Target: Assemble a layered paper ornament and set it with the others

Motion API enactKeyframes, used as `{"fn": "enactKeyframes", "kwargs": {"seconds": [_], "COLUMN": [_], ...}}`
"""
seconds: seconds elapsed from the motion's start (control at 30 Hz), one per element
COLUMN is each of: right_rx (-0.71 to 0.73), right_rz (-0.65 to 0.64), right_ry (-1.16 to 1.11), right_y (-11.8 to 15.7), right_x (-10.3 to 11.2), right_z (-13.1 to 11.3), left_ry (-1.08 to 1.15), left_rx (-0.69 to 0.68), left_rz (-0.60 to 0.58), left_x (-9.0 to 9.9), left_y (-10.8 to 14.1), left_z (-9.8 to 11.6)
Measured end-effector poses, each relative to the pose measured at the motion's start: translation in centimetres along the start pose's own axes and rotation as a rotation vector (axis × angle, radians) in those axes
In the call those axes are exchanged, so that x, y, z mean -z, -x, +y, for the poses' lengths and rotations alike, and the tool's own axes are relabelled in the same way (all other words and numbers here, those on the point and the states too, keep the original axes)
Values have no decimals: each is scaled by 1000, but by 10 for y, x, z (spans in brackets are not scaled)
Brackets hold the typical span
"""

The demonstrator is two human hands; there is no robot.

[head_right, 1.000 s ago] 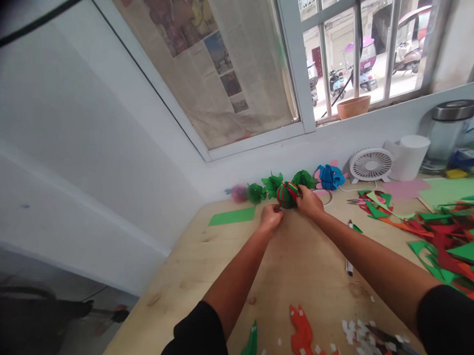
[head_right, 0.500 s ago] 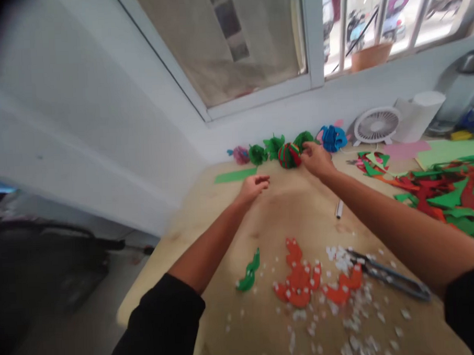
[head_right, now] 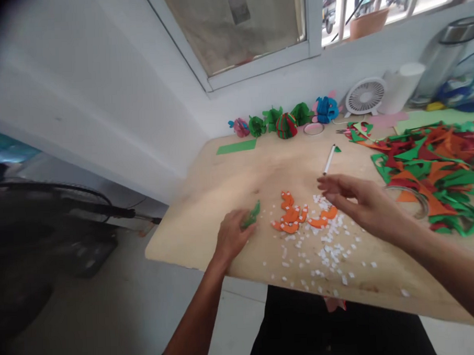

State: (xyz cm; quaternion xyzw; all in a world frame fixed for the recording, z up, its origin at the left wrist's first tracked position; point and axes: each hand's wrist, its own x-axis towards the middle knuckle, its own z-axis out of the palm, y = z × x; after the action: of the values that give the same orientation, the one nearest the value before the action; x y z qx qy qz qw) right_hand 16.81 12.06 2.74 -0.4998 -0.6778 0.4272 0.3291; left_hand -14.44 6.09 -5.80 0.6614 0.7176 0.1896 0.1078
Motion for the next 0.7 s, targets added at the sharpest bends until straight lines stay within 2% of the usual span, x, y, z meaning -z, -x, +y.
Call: {"fn": "enactKeyframes", "kwargs": {"seconds": [0.1,0.2,0.3,0.43,0.57,0.7], "right_rx": [-31,-64,-95,-118,-93,-103], "right_rz": [109,204,238,274,301,301], "right_ry": [36,4,-122,-198,-195,-205], "right_y": [45,83,107,120,123,123], "right_x": [3,2,-3,-11,-16,-19], "right_z": [24,48,70,88,87,77], "left_ry": [-177,-181,-153,-75,8,-67], "left_rx": [-2,-15,-31,-119,-263,-310], "left_rz": [-14,11,59,81,16,-47], "left_x": [-12,-13,-7,-12,-42,-65], "left_y": [-5,-16,-24,-21,-14,-19], "left_z": [12,16,23,53,86,96]}}
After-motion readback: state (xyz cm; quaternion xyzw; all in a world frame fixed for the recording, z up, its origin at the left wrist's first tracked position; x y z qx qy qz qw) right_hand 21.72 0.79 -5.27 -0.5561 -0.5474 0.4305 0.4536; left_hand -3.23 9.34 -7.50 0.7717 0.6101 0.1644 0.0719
